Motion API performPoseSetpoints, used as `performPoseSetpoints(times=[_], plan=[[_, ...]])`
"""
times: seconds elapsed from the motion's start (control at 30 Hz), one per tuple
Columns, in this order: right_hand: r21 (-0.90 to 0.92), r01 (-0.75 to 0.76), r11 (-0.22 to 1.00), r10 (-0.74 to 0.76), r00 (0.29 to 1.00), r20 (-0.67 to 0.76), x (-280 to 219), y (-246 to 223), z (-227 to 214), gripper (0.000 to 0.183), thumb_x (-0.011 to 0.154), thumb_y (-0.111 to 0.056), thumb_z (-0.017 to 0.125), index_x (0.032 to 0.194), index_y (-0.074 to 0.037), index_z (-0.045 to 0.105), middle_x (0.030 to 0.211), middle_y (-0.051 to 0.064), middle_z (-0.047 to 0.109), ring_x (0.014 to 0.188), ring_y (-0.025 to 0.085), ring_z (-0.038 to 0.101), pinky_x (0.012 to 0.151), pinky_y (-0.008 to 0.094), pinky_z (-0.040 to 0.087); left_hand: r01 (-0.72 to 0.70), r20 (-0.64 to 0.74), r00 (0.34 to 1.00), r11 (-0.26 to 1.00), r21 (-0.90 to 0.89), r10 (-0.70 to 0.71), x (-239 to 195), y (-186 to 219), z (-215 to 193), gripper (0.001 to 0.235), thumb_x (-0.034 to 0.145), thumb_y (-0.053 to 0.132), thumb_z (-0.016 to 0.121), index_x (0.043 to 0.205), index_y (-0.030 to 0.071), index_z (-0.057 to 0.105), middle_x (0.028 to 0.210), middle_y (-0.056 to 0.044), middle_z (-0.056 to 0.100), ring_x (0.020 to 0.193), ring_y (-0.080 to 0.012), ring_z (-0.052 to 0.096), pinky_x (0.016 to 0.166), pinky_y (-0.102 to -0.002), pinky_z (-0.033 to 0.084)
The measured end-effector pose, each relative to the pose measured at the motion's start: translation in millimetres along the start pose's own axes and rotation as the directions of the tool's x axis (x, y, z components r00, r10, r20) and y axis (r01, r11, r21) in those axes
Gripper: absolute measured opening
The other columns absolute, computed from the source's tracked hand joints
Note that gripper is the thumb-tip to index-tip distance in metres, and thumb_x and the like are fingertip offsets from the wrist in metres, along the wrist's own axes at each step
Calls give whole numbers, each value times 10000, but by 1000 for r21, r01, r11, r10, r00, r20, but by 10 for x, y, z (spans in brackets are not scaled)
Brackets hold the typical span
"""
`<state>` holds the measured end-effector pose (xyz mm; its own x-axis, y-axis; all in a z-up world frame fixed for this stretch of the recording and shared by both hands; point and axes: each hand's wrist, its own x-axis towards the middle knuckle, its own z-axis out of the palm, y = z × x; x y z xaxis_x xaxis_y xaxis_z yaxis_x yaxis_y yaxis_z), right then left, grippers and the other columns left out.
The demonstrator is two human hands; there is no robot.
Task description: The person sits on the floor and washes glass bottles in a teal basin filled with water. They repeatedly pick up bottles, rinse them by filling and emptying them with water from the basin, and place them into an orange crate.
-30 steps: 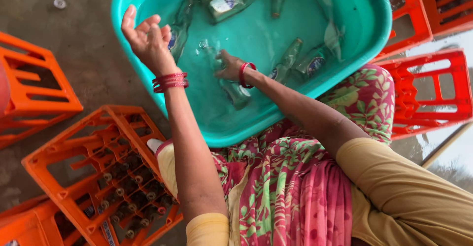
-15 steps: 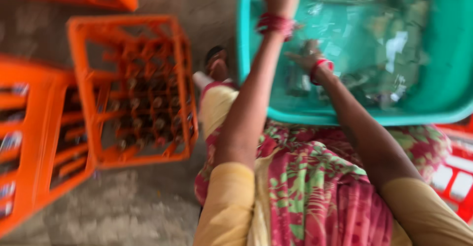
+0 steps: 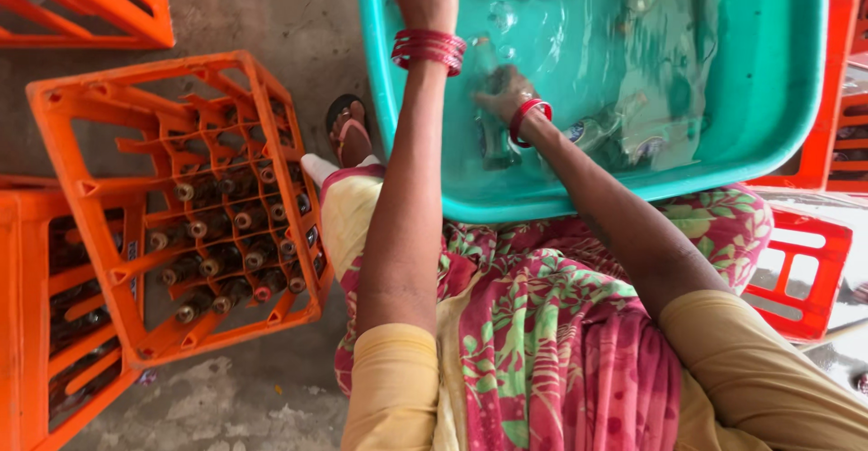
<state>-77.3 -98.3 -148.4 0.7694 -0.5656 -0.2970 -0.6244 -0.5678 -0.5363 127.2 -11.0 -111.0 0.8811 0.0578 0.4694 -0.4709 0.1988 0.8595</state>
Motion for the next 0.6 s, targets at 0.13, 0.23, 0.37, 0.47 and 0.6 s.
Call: performPoseSetpoints(times=[0.13,0.23,0.37,0.47,0.6], plan=[[-125,12,992,-11,1000,11,-14,-77,-46,621,772,-471,810,1169,-30,626,1112,210,704,1055,368,675,910,470,526,164,-1,984,915,-368,-177,62,382,-14,246,907,90,737,752,3,567,628,-36,588,547,-119,525,502,-291,413],[-95,45,994,-49,998,-49,113,-125,-59,581,792,-453,810,1136,-22,627,1094,199,704,1037,365,671,885,477,525,293,67,955,894,-340,-288,114,660,-58,225,969,53,673,762,-6,610,647,-64,669,557,-141,583,528,-281,432],[164,126,978,-116,991,-65,450,-310,-202,596,794,-412,861,1129,6,600,1066,165,706,988,269,687,831,415,571,280,83,960,891,-357,-268,189,954,-137,44,982,30,630,944,9,637,779,-63,697,637,-145,697,594,-274,599],[310,306,900,-271,950,-153,692,-541,-548,596,822,-345,889,1200,-6,578,1096,119,720,993,187,691,857,348,581,319,86,947,874,-367,-310,234,1110,-190,156,961,-23,591,1102,36,620,913,-76,670,689,-140,682,634,-287,637],[447,653,611,-505,757,-414,702,-832,-1243,502,951,-201,862,1306,-3,567,1203,132,673,1090,187,664,945,350,603,297,125,955,886,-356,-270,264,1207,-251,312,974,-42,549,1248,89,622,1101,-65,705,842,-117,687,693,-280,635]])
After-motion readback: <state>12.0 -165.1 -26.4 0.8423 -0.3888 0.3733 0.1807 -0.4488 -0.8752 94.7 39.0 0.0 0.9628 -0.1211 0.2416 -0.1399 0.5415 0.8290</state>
